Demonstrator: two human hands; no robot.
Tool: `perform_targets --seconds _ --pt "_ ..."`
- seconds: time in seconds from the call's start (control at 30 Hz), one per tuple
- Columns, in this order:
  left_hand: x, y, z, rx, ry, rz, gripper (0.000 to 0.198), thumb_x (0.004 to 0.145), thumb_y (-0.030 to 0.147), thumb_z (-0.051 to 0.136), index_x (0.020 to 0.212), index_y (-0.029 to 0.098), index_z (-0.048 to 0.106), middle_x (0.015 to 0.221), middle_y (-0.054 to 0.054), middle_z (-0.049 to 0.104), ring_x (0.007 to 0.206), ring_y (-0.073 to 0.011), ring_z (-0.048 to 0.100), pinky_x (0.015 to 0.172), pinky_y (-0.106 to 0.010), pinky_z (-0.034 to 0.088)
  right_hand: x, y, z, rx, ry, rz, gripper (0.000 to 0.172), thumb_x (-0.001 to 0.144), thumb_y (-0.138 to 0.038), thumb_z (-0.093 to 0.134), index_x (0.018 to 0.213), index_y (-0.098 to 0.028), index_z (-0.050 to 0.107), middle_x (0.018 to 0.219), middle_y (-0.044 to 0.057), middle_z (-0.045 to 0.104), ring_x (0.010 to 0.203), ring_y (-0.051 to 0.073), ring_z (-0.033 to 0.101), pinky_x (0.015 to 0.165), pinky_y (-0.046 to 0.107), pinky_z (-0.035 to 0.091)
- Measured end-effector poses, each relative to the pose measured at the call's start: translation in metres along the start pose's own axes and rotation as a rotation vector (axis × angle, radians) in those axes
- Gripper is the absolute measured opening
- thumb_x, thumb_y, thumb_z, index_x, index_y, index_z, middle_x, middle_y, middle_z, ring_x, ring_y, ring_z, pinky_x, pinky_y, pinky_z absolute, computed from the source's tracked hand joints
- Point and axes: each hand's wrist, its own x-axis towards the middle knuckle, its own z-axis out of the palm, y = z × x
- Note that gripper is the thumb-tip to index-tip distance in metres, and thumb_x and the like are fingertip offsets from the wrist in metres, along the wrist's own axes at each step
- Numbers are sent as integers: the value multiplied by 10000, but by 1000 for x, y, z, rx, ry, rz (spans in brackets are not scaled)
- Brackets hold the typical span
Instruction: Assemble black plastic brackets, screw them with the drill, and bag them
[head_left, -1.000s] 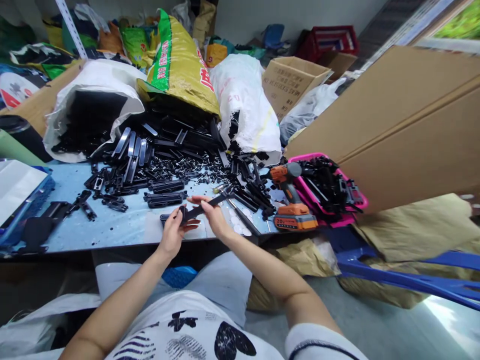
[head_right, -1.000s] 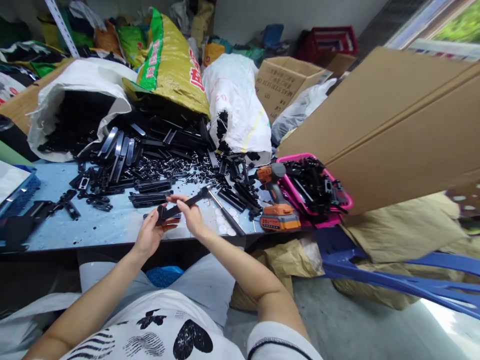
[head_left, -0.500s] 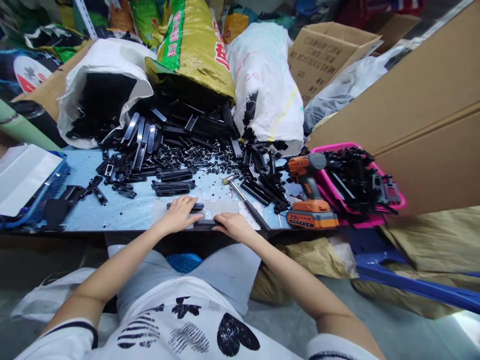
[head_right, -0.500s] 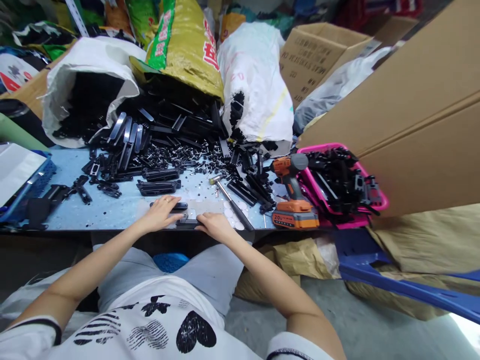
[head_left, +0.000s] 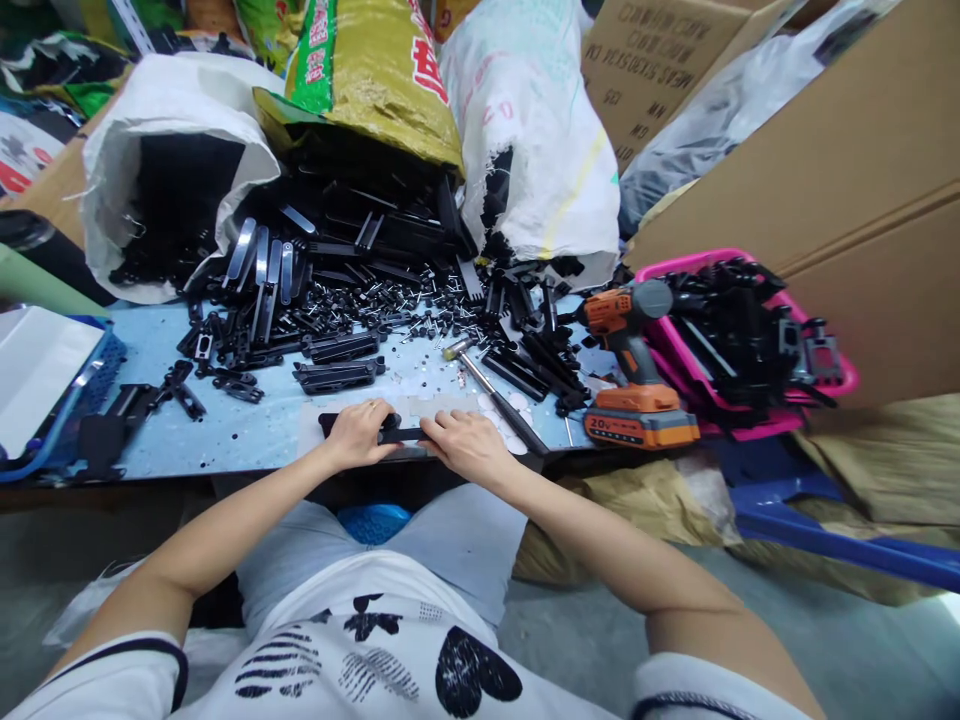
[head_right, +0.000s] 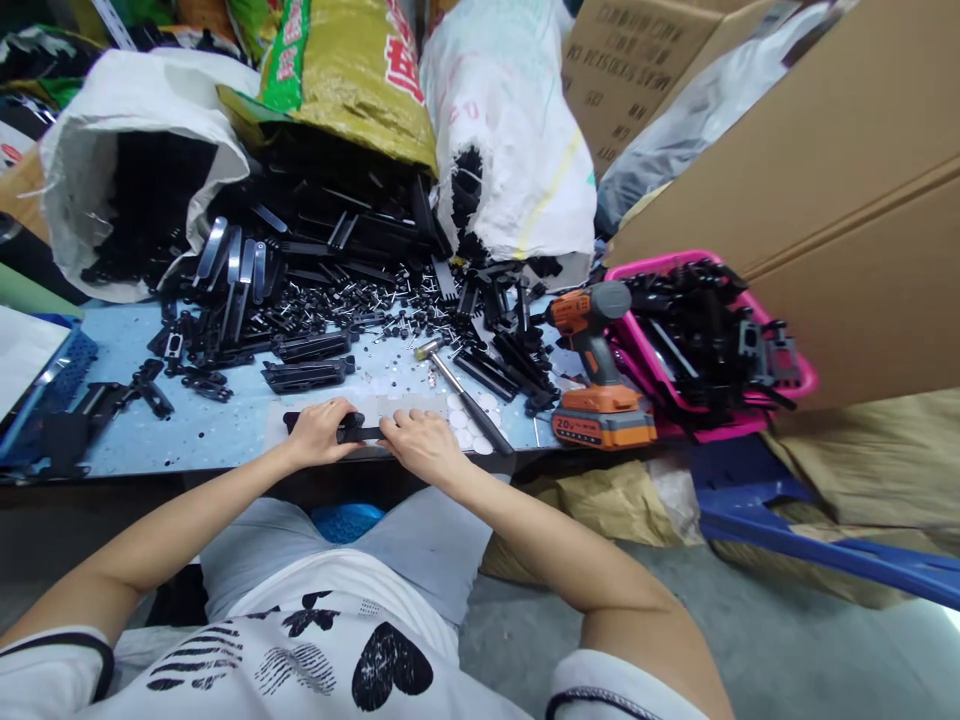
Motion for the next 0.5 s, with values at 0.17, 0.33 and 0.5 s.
perform_targets --seconds 0.17,0.33,0.5 --pt "0 7 3 40 14 -49 439 764 569 582 958 178 528 892 -65 592 854 -229 591 722 -307 440 12 22 3 -8 0 -105 320 957 -416 359 1043 -210 589 894 102 619 812 211 550 652 293 322" --pt "41 19 0 52 -58 44 494 817 507 556 1099 102 537 999 -130 601 976 -276 556 805 -352 431 13 57 32 109 15 -222 392 943 -486 371 1040 -185 603 937 86 619 834 181 559 672 273 356" --pt "142 -5 -2 91 91 -113 333 866 66 381 1164 86 530 1110 -185 575 1079 -269 497 887 -403 388 9 66 45 171 44 -188 393 936 -492 383 996 -186 622 949 78 614 904 192 544 786 308 392"
